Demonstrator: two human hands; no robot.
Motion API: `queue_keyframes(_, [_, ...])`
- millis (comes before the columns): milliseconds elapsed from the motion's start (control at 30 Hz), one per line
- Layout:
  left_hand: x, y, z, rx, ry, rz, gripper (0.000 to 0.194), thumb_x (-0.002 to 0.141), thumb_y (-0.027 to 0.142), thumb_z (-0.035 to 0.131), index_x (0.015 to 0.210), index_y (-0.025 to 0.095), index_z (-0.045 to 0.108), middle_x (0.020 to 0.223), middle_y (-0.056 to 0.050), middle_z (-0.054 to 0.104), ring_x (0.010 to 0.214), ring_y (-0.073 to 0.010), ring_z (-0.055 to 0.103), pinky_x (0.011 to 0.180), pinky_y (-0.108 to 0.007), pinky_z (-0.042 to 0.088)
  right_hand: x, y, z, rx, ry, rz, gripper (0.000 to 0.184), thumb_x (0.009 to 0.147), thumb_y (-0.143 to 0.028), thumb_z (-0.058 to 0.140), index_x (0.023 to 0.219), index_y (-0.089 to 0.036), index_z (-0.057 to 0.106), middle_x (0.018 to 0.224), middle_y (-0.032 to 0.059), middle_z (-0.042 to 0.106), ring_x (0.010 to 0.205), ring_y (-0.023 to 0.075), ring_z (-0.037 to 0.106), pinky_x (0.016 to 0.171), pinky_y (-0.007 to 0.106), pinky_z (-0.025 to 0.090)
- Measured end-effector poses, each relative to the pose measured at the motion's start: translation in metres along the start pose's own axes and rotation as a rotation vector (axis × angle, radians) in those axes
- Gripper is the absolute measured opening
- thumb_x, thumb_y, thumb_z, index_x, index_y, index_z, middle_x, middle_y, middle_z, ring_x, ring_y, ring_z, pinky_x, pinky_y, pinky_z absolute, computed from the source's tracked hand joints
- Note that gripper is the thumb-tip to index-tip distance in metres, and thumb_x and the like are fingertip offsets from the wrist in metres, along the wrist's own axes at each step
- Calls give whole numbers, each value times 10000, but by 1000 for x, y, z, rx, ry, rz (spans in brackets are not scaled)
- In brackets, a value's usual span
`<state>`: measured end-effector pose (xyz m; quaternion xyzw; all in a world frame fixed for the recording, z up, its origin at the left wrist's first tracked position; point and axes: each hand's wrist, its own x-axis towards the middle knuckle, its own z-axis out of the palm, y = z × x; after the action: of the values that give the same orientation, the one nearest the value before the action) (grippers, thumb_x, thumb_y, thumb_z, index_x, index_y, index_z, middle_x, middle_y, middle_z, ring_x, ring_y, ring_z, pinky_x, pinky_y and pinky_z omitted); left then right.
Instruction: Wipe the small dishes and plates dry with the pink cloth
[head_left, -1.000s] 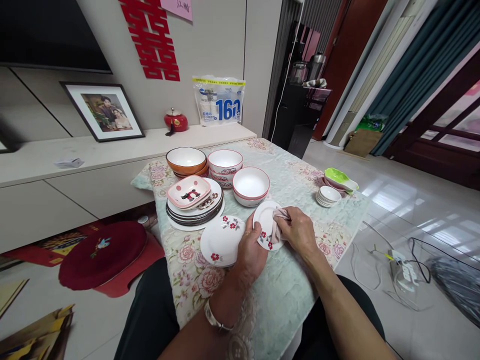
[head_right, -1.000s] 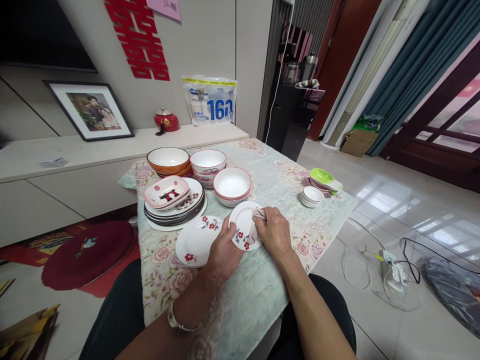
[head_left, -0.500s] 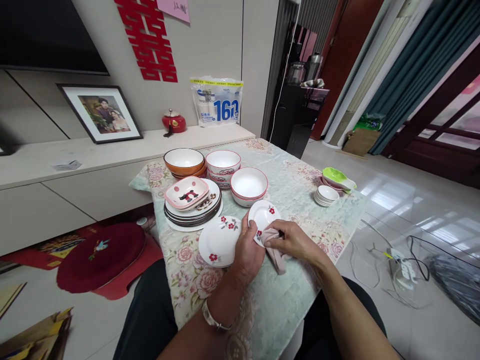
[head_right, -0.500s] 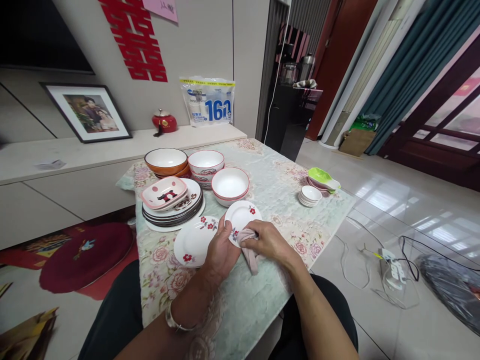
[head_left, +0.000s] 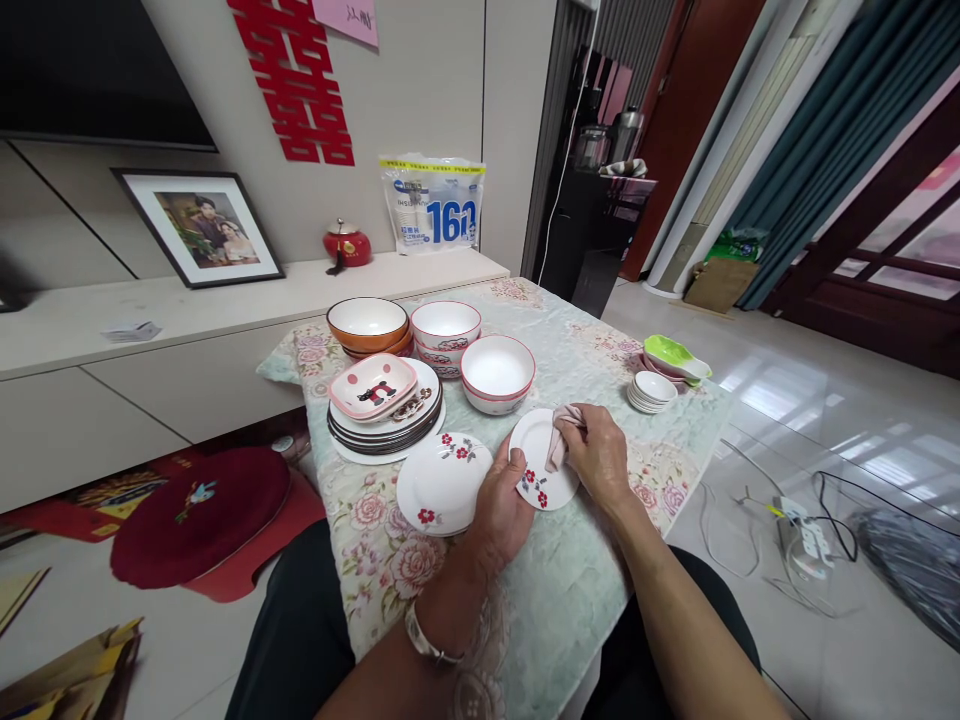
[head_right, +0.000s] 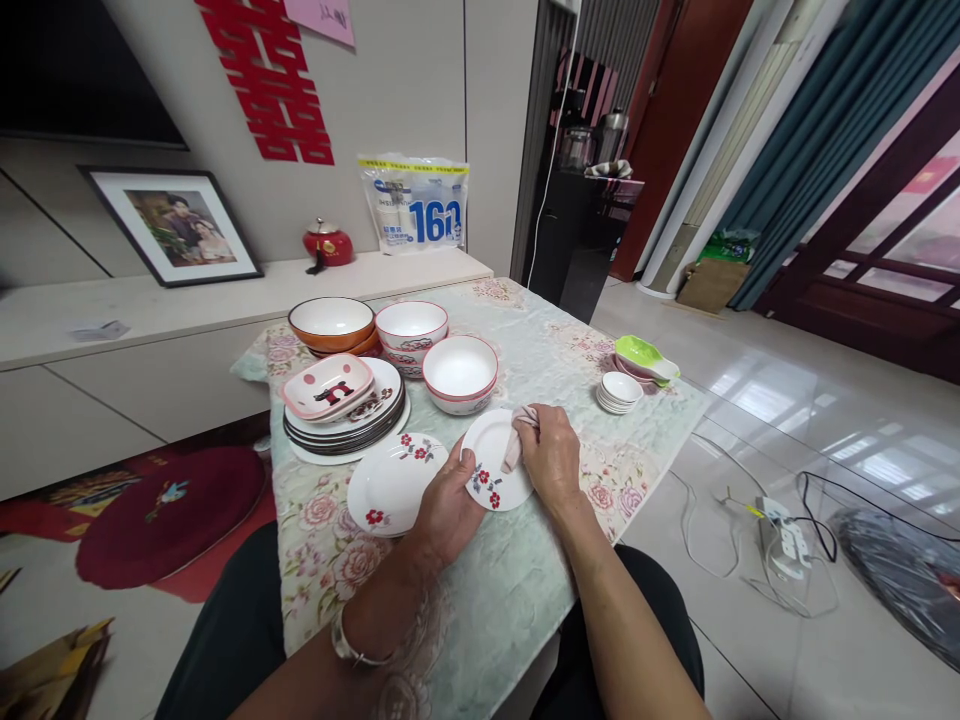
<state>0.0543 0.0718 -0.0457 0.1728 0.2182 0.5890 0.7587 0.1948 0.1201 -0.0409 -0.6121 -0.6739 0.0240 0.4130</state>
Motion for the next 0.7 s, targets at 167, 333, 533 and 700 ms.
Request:
queue_keyframes(167, [-1,-6,-3,-18,-98,-34,566,902,292,593,1440,194,447,1351,-127,620,1356,-292,475,1170,-481,299,-2,-13,1,151,21,-228,218,935,-266,541,1108,-200,658,960,78,614,914,216,596,810,342,488])
queue_keyframes(333, [-2,-5,-1,-49,-119,-31,591,922,258,562,1481,183,385,1389,-135,589,1381,-282,447,1191,-473,256,-4,-21,-1,188,-46,-357,255,951,-263,546,1175,-206,652,1017,87,592,919,202,605,791,322,502])
queue_keyframes(533, [-2,1,3,-50,-17,20,580,910,255,573,1460,195,402,1326,-138,638,1316,-282,522,1149,-483,332,2,-1,-3,66,-32,-131,244,922,-287,546,1078,-179,699,905,76,600,847,216,593,772,336,477])
queue_keyframes(700, [3,3,-1,-70,59,112,543,904,246,586,1424,235,430,1334,-109,639,1250,-249,585,1122,-437,388,3,14,-8,51,-167,44,224,869,-351,579,905,-170,705,840,65,629,814,222,582,738,326,432])
